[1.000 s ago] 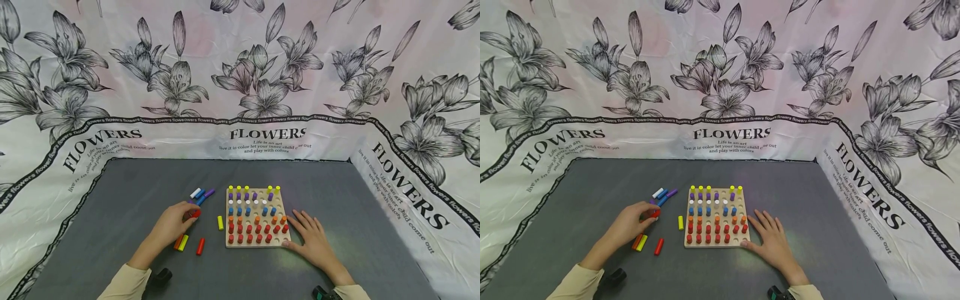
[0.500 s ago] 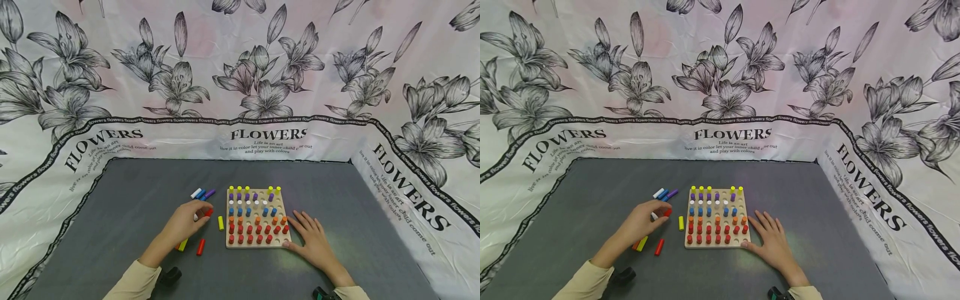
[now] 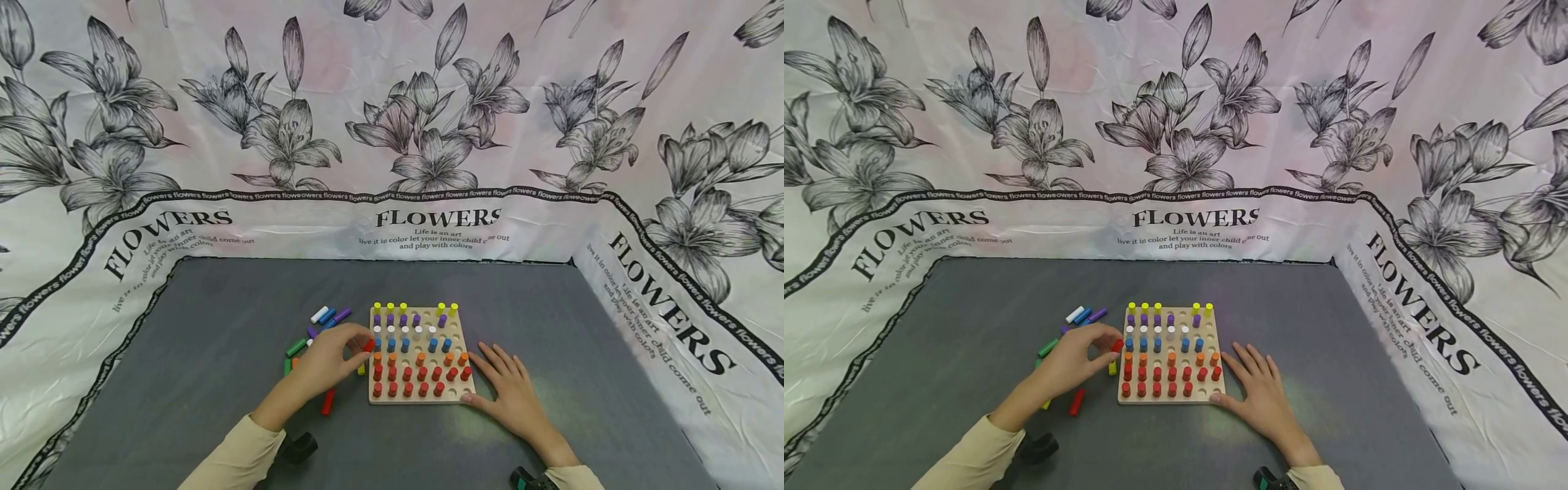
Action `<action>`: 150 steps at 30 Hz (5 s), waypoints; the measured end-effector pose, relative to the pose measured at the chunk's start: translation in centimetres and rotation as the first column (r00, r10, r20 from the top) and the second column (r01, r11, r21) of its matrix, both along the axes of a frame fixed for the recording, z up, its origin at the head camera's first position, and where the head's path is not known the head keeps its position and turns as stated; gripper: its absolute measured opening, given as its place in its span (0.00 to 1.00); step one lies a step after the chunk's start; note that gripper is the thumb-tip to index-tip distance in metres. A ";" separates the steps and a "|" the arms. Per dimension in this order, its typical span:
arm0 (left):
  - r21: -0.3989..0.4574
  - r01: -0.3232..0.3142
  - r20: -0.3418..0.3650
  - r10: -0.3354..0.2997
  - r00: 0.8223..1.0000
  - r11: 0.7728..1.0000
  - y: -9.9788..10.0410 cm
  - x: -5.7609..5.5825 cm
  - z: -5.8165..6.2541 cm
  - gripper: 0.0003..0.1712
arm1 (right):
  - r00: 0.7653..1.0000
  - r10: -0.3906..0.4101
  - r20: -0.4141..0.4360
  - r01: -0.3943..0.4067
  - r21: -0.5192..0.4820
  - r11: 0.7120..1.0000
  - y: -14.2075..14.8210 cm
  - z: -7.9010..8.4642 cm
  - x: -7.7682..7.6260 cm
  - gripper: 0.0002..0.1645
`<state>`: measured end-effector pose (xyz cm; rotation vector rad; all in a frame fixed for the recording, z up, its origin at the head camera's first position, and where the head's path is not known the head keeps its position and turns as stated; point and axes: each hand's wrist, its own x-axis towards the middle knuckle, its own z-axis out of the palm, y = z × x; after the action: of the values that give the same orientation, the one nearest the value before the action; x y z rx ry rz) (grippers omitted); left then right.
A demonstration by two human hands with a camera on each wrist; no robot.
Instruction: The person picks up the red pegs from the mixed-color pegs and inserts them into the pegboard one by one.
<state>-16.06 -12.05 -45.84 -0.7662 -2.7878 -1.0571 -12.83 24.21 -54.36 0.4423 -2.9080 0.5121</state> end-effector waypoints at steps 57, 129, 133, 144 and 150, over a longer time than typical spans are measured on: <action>-0.084 0.369 0.008 -0.369 0.929 0.926 12.4 0.4 0.1 0.10 | 1.000 0.017 -0.002 -0.017 -0.026 1.000 0.1 0.2 0.0 0.47; -0.310 0.248 -0.082 -0.286 0.955 0.918 13.7 0.7 -2.1 0.11 | 1.000 0.008 -0.007 -0.008 -0.011 1.000 0.0 0.2 -0.1 0.48; -0.271 0.246 -0.063 -0.272 0.960 0.931 13.6 0.8 -1.7 0.12 | 1.000 0.007 -0.003 -0.007 -0.010 1.000 0.1 0.1 0.0 0.48; -0.117 0.157 -0.057 -0.165 0.985 0.981 10.3 1.1 0.7 0.12 | 1.000 0.011 -0.003 -0.011 -0.017 1.000 0.1 0.1 -0.1 0.48; -0.006 0.101 -0.015 -0.101 0.995 0.995 7.0 1.6 1.3 0.11 | 1.000 0.000 0.010 0.000 -0.004 1.000 0.2 0.0 -0.1 0.49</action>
<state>-14.42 -5.09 -44.52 -0.9205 -2.7669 -1.0549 -12.93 24.38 -54.37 0.4405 -2.9158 0.5209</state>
